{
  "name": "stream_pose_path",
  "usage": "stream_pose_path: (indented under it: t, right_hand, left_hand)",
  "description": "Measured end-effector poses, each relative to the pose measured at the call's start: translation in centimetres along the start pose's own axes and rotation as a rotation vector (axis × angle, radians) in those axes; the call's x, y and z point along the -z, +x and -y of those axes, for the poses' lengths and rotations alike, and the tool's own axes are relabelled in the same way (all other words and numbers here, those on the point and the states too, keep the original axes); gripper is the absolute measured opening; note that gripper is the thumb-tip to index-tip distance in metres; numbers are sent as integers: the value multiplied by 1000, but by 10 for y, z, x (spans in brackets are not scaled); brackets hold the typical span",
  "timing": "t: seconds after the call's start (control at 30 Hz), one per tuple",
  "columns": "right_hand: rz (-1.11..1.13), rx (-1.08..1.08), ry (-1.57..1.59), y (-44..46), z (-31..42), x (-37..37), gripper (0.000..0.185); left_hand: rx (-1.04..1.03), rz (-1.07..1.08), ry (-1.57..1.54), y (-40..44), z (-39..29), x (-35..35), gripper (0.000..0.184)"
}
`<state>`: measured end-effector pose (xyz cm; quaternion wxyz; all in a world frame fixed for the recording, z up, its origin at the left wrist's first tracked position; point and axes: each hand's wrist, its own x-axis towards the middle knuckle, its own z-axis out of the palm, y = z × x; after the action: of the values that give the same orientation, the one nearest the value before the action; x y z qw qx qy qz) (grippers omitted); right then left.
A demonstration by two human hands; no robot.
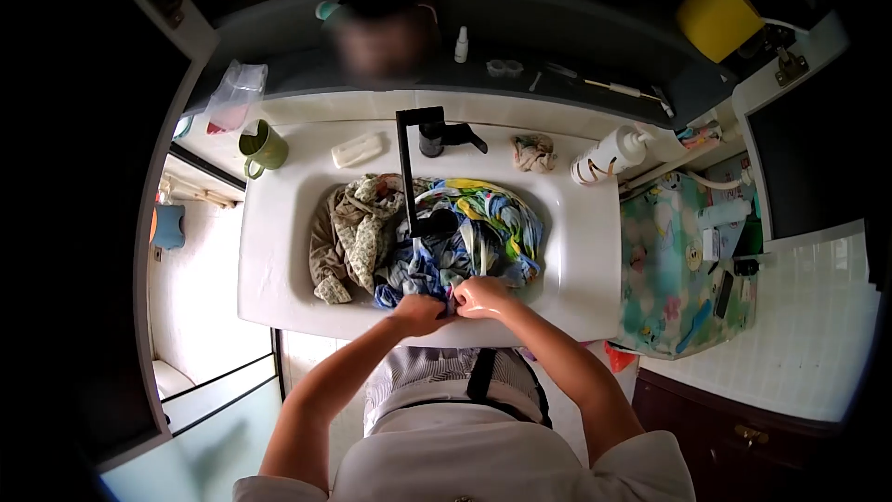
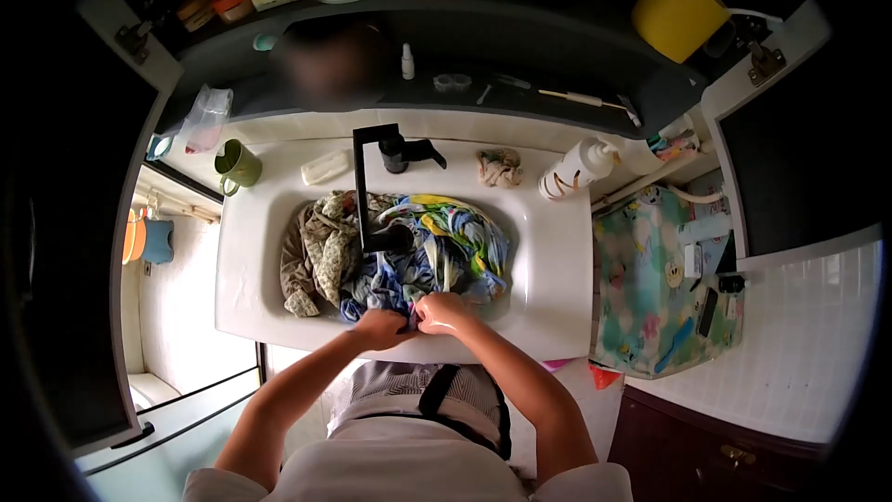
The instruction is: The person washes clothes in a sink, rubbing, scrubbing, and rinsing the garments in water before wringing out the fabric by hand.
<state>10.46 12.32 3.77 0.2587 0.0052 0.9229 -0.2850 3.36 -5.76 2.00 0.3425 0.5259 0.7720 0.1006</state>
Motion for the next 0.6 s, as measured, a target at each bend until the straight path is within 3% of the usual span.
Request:
stream_pose_path:
  t: [0.03,0.07,0.13,0.17,0.23,0.27,0.33,0.4,0.47,0.53,0.6]
  right_hand:
    - [-60,42,60,3,2,10,13]
    - [-119,84,122,8,4,23,11]
    - [-467,36,241,39,12,40,23]
    - [-680,67,171,48,24,55,34]
    - [-649,-142,-86,86,14,55,73]
    - [-751,-150,-174,108,-3,36,61]
    - [-376,-193,-92,141,-20,27,46]
    - [-508,-94,-85,165,-40,2,36]
    - [-478,-52,-98,148,-43,2,30]
    - [-299,-39,-138,121,-40,23,27]
    - [-304,20,-96,87,-39,32,29]
  left_hand:
    - [133,76,-60,0,-11,8,55]
    - [154,18,-111,2,-12,9,56]
    - [202,-92,-217,4,-10,1,58]
    - [153,-146,-194,9,-3,-16,58]
    - [126,-224,-156,10,-2,-28,56]
    - [114,-264,-135,9,-3,-30,56]
    - [190,-204,-97,12,-7,-29,53]
    - [266,-211,-91,16,-5,-37,52]
    - [357,-92,-114,23,-5,-35,52]
    - [453,30,-191,30,-2,-26,53]
    - [528,108,-204,41,9,-27,52]
